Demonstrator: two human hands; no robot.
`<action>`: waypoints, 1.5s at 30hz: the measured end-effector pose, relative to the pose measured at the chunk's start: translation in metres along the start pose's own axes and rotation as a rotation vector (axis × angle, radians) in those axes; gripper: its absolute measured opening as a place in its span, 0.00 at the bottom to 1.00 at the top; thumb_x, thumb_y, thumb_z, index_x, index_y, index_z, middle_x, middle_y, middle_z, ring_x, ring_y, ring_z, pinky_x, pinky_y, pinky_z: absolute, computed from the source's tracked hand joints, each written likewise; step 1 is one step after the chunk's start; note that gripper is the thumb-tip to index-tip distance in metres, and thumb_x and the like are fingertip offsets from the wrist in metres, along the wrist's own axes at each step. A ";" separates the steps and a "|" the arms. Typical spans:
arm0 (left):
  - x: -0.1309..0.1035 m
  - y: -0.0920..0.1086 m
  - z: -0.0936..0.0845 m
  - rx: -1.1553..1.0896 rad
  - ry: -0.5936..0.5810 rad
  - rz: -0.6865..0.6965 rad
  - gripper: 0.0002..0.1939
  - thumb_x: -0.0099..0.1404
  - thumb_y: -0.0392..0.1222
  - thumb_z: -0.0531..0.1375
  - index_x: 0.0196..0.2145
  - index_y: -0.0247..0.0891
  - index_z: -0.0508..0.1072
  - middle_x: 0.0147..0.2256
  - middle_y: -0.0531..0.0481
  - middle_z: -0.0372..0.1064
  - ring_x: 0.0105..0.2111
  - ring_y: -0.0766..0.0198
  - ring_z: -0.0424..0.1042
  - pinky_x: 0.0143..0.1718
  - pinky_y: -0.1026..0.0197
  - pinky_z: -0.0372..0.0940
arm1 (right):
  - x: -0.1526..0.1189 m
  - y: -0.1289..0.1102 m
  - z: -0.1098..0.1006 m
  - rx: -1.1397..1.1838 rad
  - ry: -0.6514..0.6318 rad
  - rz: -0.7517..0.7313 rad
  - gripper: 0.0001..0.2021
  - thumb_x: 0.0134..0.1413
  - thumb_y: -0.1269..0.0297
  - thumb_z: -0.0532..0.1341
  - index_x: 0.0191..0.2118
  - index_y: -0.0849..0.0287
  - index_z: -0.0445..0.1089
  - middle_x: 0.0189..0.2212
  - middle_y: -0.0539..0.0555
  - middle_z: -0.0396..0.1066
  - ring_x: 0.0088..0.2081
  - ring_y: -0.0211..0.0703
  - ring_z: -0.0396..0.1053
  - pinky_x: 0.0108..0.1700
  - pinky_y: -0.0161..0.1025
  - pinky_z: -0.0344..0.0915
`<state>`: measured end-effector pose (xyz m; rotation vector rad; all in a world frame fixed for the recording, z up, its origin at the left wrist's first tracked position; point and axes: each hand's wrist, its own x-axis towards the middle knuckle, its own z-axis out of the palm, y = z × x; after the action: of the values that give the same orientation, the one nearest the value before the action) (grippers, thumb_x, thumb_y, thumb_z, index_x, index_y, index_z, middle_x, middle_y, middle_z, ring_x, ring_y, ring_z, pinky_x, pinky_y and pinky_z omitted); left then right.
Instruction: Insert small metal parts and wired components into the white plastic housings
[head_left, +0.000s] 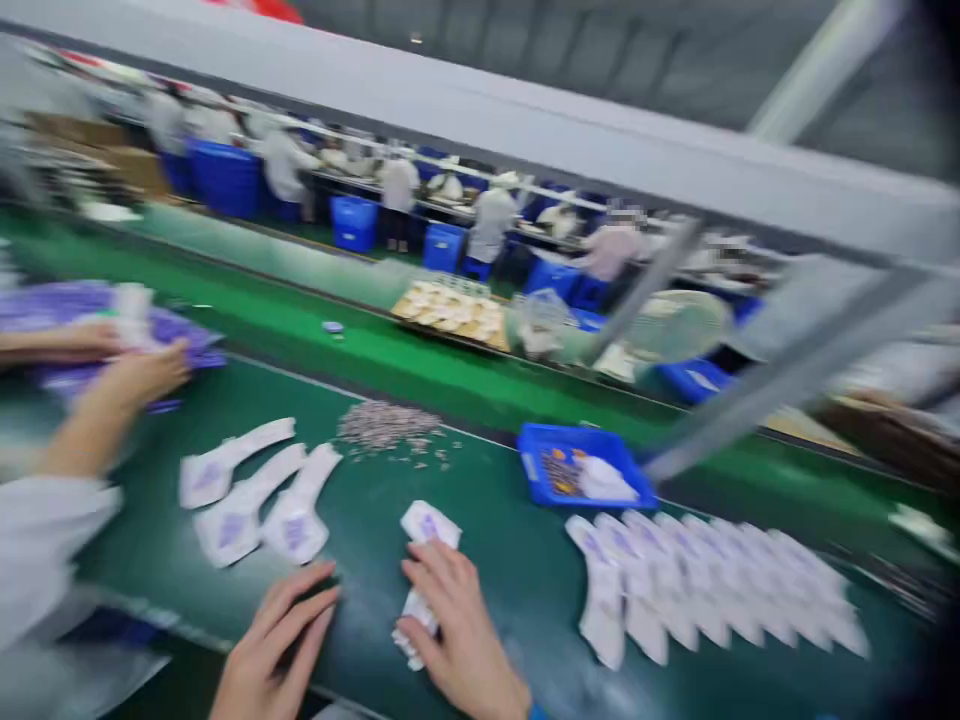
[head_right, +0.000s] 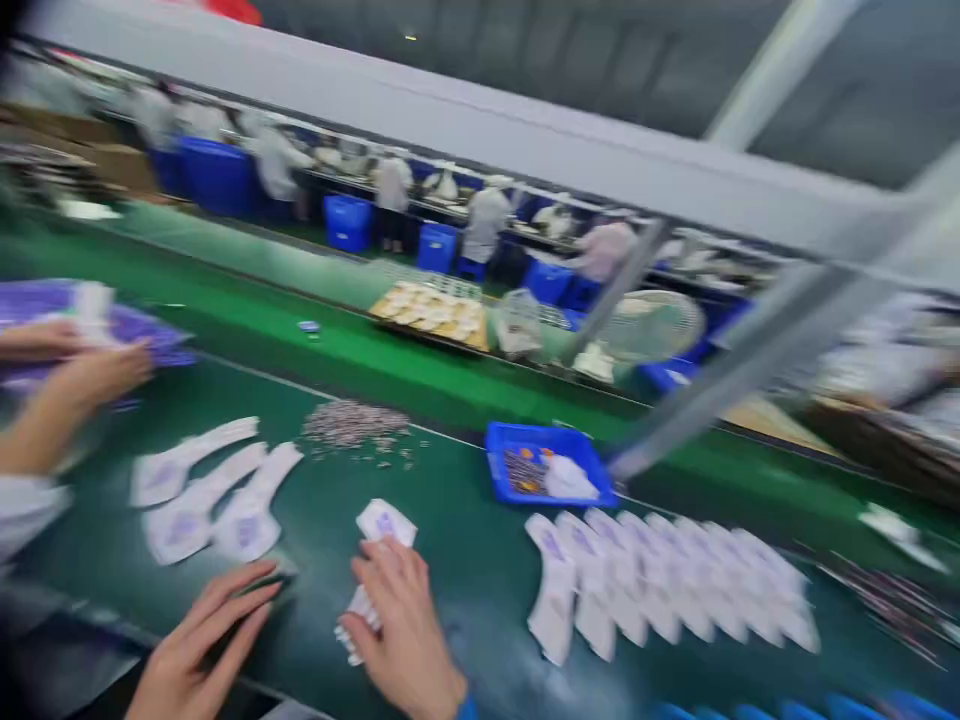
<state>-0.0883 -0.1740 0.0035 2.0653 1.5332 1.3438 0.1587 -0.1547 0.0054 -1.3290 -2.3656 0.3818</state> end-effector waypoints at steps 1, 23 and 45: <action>0.000 -0.007 -0.008 0.013 0.016 -0.038 0.13 0.67 0.41 0.58 0.46 0.53 0.77 0.49 0.52 0.74 0.47 0.55 0.76 0.47 0.54 0.74 | 0.005 0.003 0.004 -0.008 0.031 -0.017 0.21 0.64 0.59 0.59 0.61 0.53 0.61 0.63 0.57 0.61 0.65 0.54 0.56 0.61 0.52 0.59; 0.059 -0.020 -0.035 0.174 -0.792 0.146 0.35 0.61 0.23 0.49 0.61 0.49 0.64 0.63 0.55 0.62 0.67 0.54 0.52 0.67 0.39 0.50 | -0.024 0.027 -0.003 0.032 0.046 0.112 0.27 0.66 0.61 0.56 0.67 0.46 0.52 0.66 0.56 0.56 0.63 0.56 0.61 0.56 0.50 0.68; 0.059 -0.018 0.024 0.152 -0.725 0.404 0.27 0.72 0.44 0.55 0.66 0.47 0.56 0.67 0.47 0.52 0.67 0.49 0.51 0.65 0.34 0.50 | 0.016 0.022 -0.023 0.040 -0.084 0.085 0.23 0.63 0.63 0.58 0.63 0.54 0.60 0.65 0.59 0.58 0.64 0.54 0.57 0.62 0.52 0.62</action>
<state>-0.0790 -0.1083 0.0096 2.6355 0.9528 0.4464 0.1785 -0.1291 0.0199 -1.4239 -2.3612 0.5167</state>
